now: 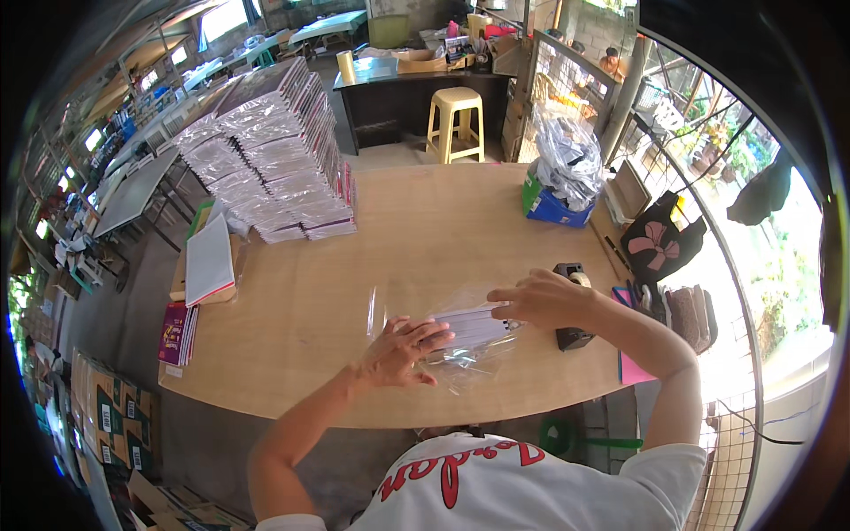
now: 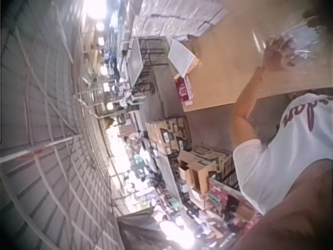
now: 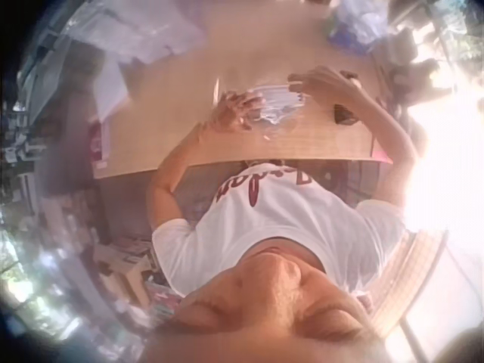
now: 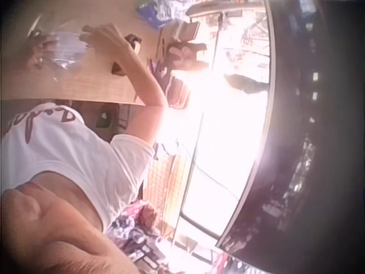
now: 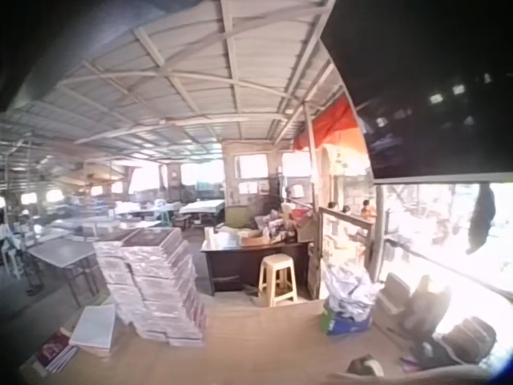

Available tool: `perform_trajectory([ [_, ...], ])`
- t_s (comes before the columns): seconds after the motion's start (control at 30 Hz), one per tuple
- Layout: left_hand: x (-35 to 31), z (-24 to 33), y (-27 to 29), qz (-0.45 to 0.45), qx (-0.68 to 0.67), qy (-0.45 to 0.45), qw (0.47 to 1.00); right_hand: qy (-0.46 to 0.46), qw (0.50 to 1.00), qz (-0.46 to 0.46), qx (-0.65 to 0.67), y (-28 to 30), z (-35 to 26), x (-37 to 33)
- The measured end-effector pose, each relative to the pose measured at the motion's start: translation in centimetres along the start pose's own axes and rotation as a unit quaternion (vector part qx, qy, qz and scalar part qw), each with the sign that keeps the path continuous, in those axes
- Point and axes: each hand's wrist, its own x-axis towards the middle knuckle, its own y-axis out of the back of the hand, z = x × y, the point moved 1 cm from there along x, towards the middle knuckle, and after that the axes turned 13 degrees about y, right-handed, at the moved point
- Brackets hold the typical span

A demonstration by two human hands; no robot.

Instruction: The person wraps notebooks in clear plastic sheets by placing them on the sheet, folding the edges, and securing them with tape.

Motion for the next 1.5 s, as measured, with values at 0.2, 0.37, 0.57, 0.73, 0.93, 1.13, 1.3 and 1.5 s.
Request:
perform_trajectory([
  [0.2, 2.2, -0.6, 1.6, -0.099, 0.073, -0.051, 0.991, 0.047, 0.982, 0.013, 0.184, -2.5, 2.8, 2.7],
  [0.37, 2.8, -0.7, 1.3, -0.116, 0.071, -0.064, 0.989, 0.053, 0.967, 0.035, 0.248, -4.4, 2.9, 5.4],
  [0.57, 2.8, -0.8, 1.1, -0.106, 0.046, -0.062, 0.991, 0.046, 0.985, 0.116, 0.123, -5.1, 1.8, 7.2],
  [0.73, 3.1, -0.9, 1.4, -0.106, 0.028, -0.065, 0.992, -0.017, 0.965, 0.226, 0.134, -8.1, 2.7, 6.0],
  [0.93, 3.0, -1.0, 0.6, -0.072, -0.032, -0.060, 0.995, -0.263, 0.848, 0.263, 0.378, -11.6, 2.2, 5.1],
  [1.13, 2.9, -0.5, -1.3, -0.004, -0.015, -0.026, 1.000, -0.322, 0.841, 0.250, 0.355, -14.4, 3.1, 4.5],
  [1.3, 3.2, -1.0, -1.6, 0.000, 0.049, -0.080, 0.996, -0.435, 0.778, 0.254, 0.376, -15.6, 3.5, 5.0],
  [1.5, 2.8, -0.6, -0.7, -0.044, 0.056, -0.032, 0.997, -0.131, 0.872, 0.421, 0.211, -15.5, -7.8, 0.2],
])
